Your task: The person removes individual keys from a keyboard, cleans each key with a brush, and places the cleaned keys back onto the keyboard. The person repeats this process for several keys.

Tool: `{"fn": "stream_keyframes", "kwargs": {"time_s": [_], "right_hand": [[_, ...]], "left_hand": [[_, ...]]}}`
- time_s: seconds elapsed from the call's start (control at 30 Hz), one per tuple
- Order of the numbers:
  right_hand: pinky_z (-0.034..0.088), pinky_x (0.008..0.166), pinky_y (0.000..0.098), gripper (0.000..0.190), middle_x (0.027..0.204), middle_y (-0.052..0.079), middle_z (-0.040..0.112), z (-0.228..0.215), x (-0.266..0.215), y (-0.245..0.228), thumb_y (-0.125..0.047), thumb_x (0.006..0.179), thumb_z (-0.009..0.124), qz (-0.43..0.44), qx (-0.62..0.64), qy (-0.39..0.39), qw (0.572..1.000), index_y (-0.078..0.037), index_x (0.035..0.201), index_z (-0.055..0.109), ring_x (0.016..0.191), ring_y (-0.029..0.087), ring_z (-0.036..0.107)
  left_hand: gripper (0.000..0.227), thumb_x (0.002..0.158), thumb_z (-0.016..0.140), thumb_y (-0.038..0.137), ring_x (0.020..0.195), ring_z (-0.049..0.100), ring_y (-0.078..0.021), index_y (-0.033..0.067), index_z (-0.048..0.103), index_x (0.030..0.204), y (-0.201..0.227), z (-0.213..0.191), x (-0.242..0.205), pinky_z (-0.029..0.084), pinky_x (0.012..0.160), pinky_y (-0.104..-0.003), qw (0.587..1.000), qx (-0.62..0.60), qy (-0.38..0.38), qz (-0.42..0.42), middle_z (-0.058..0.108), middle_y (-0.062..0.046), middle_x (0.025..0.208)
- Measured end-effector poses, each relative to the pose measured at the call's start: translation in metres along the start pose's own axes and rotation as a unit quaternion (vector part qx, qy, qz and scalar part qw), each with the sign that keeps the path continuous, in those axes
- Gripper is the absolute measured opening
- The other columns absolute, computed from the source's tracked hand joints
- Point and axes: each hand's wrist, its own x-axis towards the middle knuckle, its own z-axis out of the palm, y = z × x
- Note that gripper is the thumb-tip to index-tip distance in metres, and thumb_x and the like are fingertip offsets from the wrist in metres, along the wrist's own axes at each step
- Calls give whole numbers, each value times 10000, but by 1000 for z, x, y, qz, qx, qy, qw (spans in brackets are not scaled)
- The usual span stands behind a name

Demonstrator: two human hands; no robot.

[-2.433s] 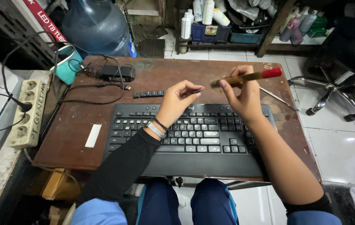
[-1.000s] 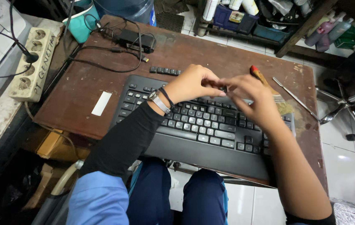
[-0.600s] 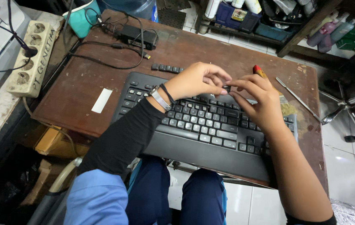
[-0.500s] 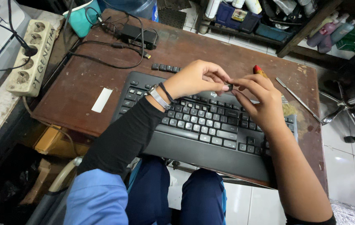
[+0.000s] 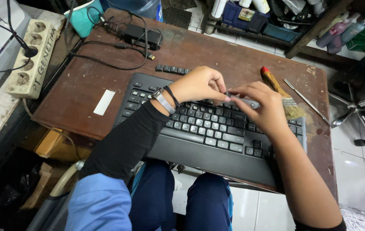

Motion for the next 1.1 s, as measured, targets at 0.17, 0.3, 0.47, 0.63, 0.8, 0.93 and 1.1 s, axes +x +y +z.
{"fn": "stream_keyframes", "kwargs": {"time_s": [0.17,0.3,0.47,0.63,0.8,0.93,1.1], "right_hand": [[531,760,457,165,916,150,738,10,2,-5,-69,872,796,-2,22,-32,999,-49,1030,753,778,348,678],[541,754,405,185,911,120,739,15,-3,-3,-66,866,801,20,14,-23,999,-76,1048,765,784,312,680],[544,772,370,166,879,72,724,17,-5,3,-132,864,823,48,-19,-37,998,-109,1019,769,813,269,667],[550,776,440,182,880,125,723,25,-7,3,-121,857,799,31,-65,-93,993,-79,1029,758,838,344,670],[559,753,395,158,944,53,725,38,-12,9,-204,864,782,23,-154,-135,978,-141,1006,756,898,270,683],[565,761,407,168,980,36,717,39,-10,3,-225,850,776,33,-166,-148,974,-160,1004,756,935,267,679],[565,765,402,151,991,26,713,41,-11,4,-215,864,773,50,-162,-145,975,-180,1010,757,957,271,678]], "left_hand": [[254,726,838,302,604,750,-58,147,724,891,-1,-7,-2,551,716,-165,996,77,-43,-30,770,30,701],[265,714,845,317,593,746,-60,153,730,887,-3,-8,-3,542,717,-163,995,79,-44,-36,762,41,693],[311,719,811,440,709,752,-148,188,757,892,9,-14,-10,554,769,-265,985,170,0,-25,761,26,725],[239,718,781,503,871,750,-169,310,767,859,-15,-14,-2,554,865,-350,964,259,54,4,748,101,762],[167,666,797,482,881,735,-192,364,761,779,-27,-5,-8,497,845,-365,928,367,67,0,733,143,721],[166,674,798,478,879,729,-164,370,759,794,-28,4,-16,449,837,-347,928,366,71,7,731,159,730],[158,692,813,416,941,711,-214,322,763,809,-32,14,-14,413,840,-390,920,379,96,16,742,94,766]]}}
